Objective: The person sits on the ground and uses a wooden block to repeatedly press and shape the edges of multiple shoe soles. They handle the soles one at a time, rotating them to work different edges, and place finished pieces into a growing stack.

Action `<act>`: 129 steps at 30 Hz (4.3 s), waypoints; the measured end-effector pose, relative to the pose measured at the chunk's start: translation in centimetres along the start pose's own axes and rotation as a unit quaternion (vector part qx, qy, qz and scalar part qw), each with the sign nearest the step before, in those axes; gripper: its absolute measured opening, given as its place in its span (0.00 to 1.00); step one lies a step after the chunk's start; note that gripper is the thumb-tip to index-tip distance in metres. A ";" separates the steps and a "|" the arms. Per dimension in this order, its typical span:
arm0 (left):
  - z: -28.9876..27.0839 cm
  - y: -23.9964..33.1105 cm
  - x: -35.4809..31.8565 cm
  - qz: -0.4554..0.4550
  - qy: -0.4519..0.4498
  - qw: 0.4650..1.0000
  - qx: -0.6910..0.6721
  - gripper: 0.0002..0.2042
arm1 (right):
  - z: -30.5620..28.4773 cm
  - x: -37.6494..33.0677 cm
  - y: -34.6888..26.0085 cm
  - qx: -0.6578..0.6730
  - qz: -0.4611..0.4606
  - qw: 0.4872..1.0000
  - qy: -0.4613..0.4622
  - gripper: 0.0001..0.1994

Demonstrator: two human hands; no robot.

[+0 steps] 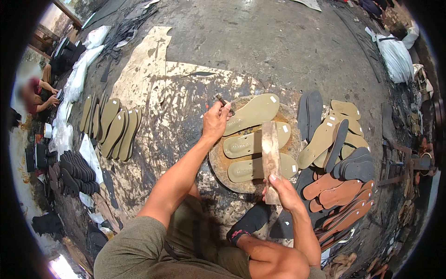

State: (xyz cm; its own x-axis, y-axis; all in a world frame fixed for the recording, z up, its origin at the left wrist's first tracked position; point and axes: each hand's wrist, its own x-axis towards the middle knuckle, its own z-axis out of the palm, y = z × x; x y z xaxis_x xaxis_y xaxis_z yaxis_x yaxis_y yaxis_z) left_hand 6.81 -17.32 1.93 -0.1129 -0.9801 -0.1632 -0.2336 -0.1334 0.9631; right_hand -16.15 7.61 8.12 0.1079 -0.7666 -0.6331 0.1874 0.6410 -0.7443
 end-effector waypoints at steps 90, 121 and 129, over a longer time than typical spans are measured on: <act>-7.3 -3.3 3.9 -0.073 -0.064 0.989 0.111 0.15 | -2.7 -4.3 3.7 0.127 -0.119 0.941 0.291 0.23; 13.9 1.9 -13.1 0.069 -0.204 0.970 0.117 0.17 | -4.4 -6.0 8.7 0.159 -0.106 0.942 0.276 0.21; 14.1 1.9 -13.6 0.081 -0.190 0.968 0.140 0.17 | -4.5 -5.7 9.6 0.153 -0.124 0.940 0.277 0.22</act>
State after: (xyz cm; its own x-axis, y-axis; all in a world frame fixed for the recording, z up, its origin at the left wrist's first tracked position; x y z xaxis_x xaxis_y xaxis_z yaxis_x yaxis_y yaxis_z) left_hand -5.70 -2.22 2.97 -0.5051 -0.8527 -0.1334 -0.4292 0.1140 0.8960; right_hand -19.34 18.35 3.61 -0.4866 -0.6986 -0.5245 0.4215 0.3381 -0.8414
